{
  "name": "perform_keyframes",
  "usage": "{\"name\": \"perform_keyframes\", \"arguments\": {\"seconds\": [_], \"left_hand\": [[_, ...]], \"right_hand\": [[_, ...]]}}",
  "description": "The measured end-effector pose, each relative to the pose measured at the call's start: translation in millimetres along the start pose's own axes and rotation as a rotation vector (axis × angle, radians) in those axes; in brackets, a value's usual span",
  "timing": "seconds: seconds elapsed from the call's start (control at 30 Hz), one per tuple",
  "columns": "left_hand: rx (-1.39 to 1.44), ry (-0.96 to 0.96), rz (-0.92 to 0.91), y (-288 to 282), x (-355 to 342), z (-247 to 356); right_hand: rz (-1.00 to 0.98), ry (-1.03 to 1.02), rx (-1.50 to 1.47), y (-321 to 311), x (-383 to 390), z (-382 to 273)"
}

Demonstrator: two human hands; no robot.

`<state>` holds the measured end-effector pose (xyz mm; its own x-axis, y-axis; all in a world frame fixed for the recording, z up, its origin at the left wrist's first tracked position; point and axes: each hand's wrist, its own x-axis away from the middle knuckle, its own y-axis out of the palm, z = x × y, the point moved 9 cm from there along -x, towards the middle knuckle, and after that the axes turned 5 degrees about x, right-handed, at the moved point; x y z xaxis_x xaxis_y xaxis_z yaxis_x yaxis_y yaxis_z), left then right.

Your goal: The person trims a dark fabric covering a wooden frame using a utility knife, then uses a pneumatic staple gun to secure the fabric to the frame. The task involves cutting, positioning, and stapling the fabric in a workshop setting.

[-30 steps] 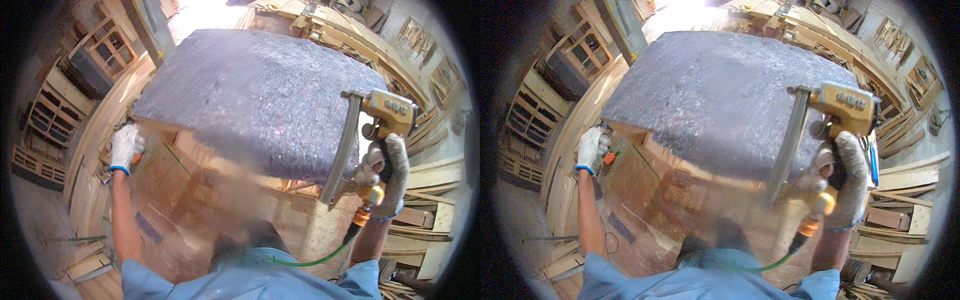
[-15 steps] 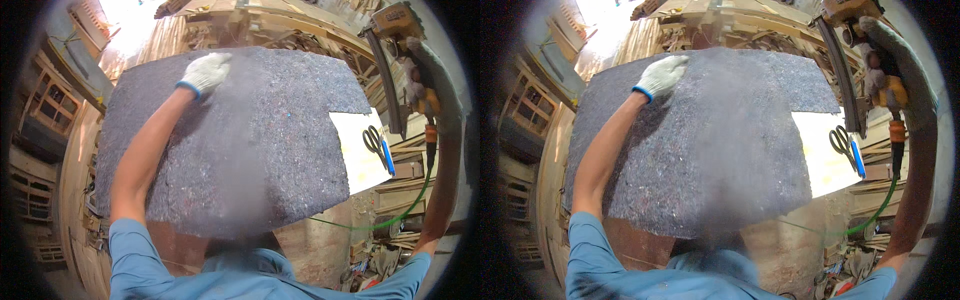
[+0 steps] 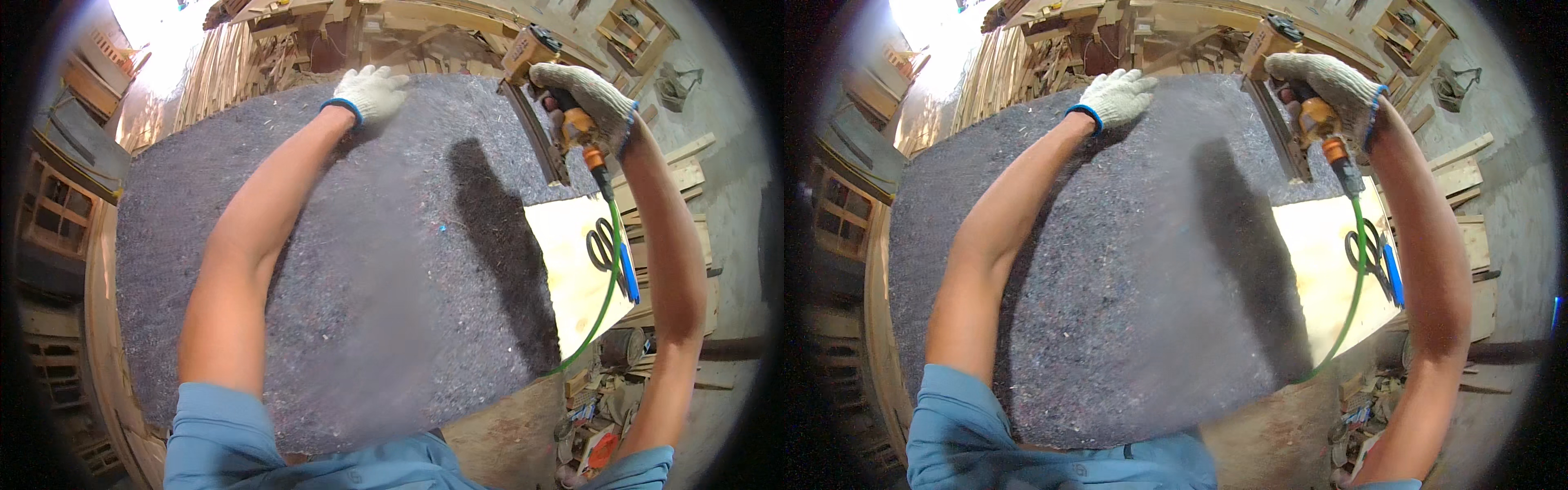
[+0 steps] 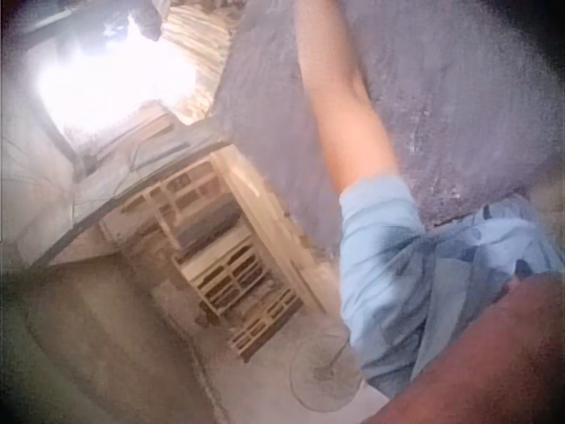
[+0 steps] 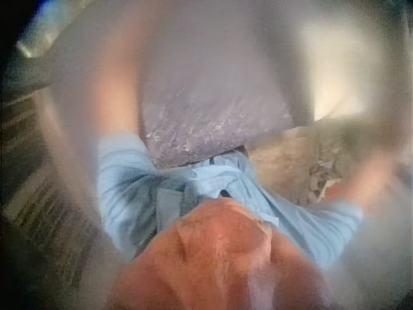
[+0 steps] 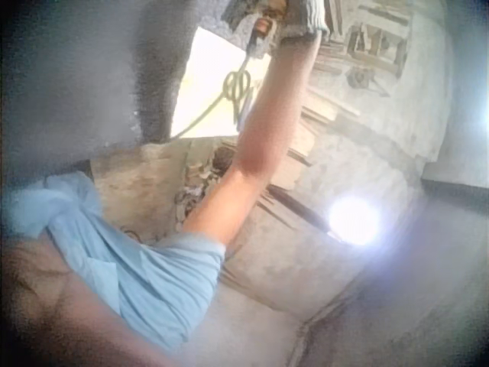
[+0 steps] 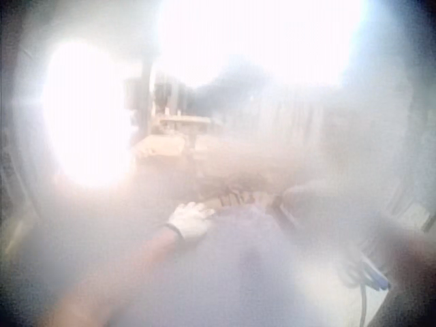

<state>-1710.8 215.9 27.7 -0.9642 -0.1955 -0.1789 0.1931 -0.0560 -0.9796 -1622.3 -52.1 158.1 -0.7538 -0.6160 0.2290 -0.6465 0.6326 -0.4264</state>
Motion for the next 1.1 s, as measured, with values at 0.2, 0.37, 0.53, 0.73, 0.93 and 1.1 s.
{"name": "perform_keyframes", "arguments": {"seconds": [0.2, 0.37, 0.53, 0.73, 0.93, 1.1], "left_hand": [[0.105, -0.059, -0.005, 23.7, -26.0, -21.3], [0.14, -0.096, 0.037, 30.2, -32.2, -30.3], [0.294, -0.128, 0.095, 28.3, -48.0, -32.6], [0.396, -0.172, 0.159, 32.7, -76.3, -25.4], [0.414, -0.268, 0.219, 44.9, -89.0, -29.1], [0.447, -0.207, 0.24, 45.2, -96.6, -25.5]], "right_hand": [[-0.071, -0.024, -0.031, 23.5, -70.5, 14.2], [-0.161, -0.041, -0.083, 39.0, -109.1, 22.1], [-0.149, -0.018, -0.037, 45.0, -139.5, 23.1], [-0.158, -0.011, -0.049, 51.2, -154.6, 28.8], [-0.13, -0.019, -0.041, 51.2, -158.1, 31.3], [-0.165, -0.022, -0.091, 48.0, -167.5, 36.0]]}}
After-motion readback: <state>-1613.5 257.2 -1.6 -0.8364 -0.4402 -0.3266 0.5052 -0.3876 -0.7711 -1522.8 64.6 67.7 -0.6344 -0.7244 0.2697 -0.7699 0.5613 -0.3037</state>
